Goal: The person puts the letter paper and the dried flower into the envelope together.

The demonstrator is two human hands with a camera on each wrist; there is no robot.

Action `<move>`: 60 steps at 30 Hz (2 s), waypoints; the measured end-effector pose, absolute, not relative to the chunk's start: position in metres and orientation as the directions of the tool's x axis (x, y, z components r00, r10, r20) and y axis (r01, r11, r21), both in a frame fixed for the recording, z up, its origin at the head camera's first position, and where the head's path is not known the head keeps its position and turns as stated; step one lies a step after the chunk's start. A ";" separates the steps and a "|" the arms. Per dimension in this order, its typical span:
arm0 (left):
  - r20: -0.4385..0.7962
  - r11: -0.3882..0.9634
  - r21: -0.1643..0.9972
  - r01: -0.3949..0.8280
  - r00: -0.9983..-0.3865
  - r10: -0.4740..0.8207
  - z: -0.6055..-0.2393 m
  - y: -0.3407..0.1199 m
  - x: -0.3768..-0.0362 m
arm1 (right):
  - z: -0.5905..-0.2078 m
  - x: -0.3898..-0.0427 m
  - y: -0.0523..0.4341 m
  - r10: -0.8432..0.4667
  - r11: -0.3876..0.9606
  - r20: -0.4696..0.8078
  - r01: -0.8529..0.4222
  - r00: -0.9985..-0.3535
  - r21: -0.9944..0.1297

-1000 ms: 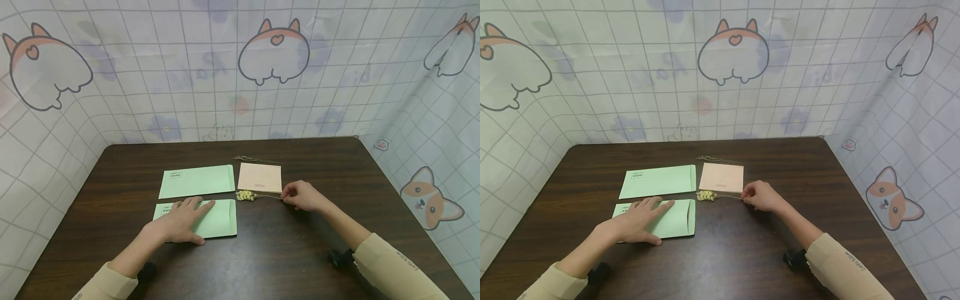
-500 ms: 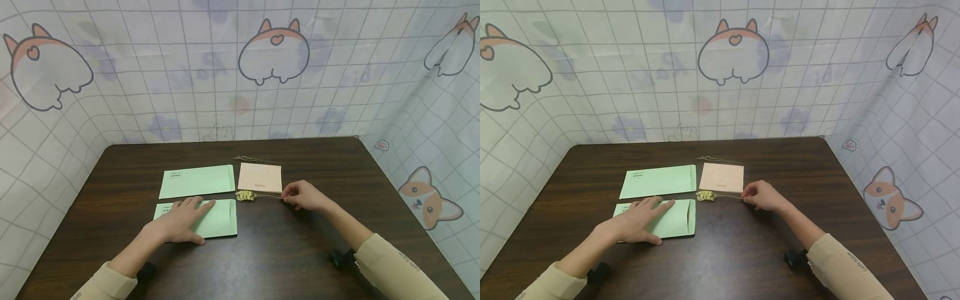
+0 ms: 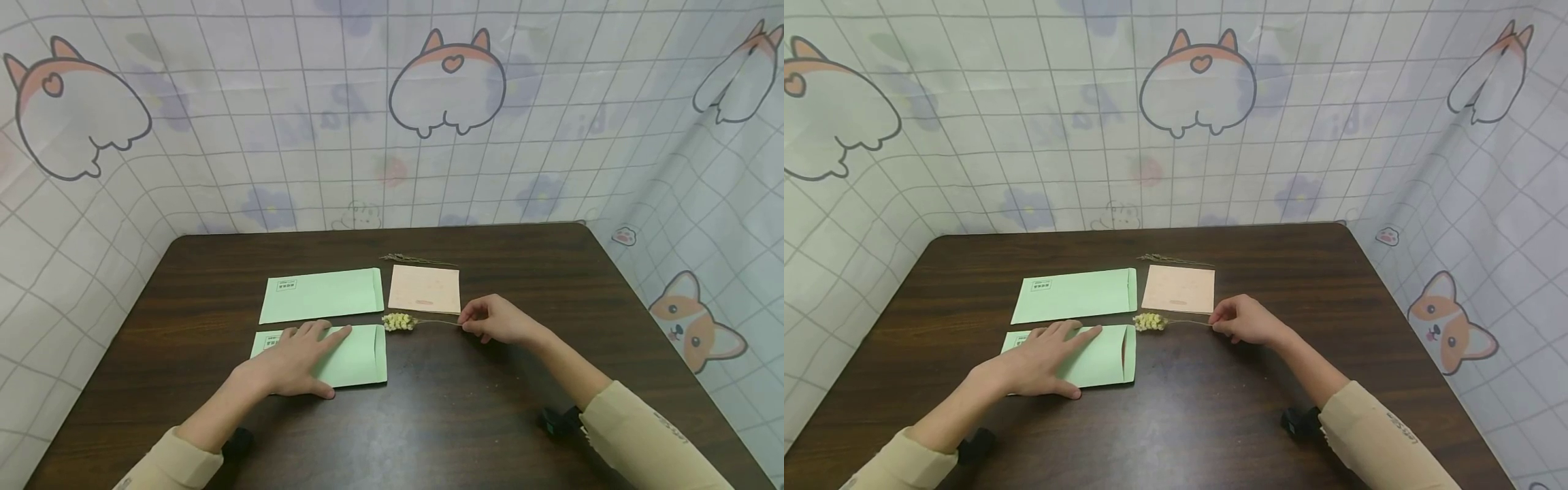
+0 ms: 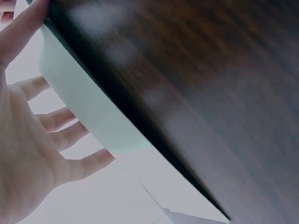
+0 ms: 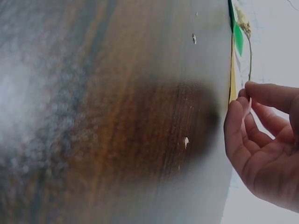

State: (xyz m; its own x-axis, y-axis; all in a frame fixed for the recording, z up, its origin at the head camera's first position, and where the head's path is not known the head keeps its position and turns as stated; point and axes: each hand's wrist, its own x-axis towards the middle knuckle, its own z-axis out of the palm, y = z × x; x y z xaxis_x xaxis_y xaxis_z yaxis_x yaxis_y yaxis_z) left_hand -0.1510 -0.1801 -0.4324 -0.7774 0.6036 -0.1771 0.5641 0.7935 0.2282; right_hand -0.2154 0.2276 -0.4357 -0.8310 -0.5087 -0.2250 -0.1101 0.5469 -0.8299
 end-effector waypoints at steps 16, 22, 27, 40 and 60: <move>-0.167 0.791 0.224 0.569 -0.777 0.607 -0.434 -0.181 -0.151 | -0.438 -0.216 0.233 -0.526 0.545 -0.226 -0.121 -0.820 -0.830; -0.157 0.787 0.223 0.576 -0.775 0.612 -0.434 -0.180 -0.151 | -0.437 -0.215 0.234 -0.531 0.537 -0.231 -0.113 -0.815 -0.836; -0.154 0.785 0.220 0.579 -0.774 0.614 -0.434 -0.180 -0.151 | -0.438 -0.215 0.233 -0.550 0.532 -0.235 -0.119 -0.801 -0.838; -0.148 0.782 0.224 0.581 -0.773 0.617 -0.435 -0.181 -0.151 | -0.440 -0.216 0.223 -0.594 0.524 -0.232 -0.151 -0.770 -0.839; -0.160 0.785 0.233 0.574 -0.774 0.613 -0.434 -0.181 -0.151 | -0.441 -0.218 0.204 -0.625 0.510 -0.228 -0.169 -0.747 -0.843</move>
State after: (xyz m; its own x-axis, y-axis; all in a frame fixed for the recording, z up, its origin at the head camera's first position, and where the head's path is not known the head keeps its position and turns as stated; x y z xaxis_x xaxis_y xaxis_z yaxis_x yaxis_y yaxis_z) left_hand -0.1513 -0.1808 -0.4344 -0.7739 0.6128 -0.1599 0.5738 0.7853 0.2326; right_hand -0.2176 0.2042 -0.4405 -0.7467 -0.6249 -0.2279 -0.1691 0.5098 -0.8435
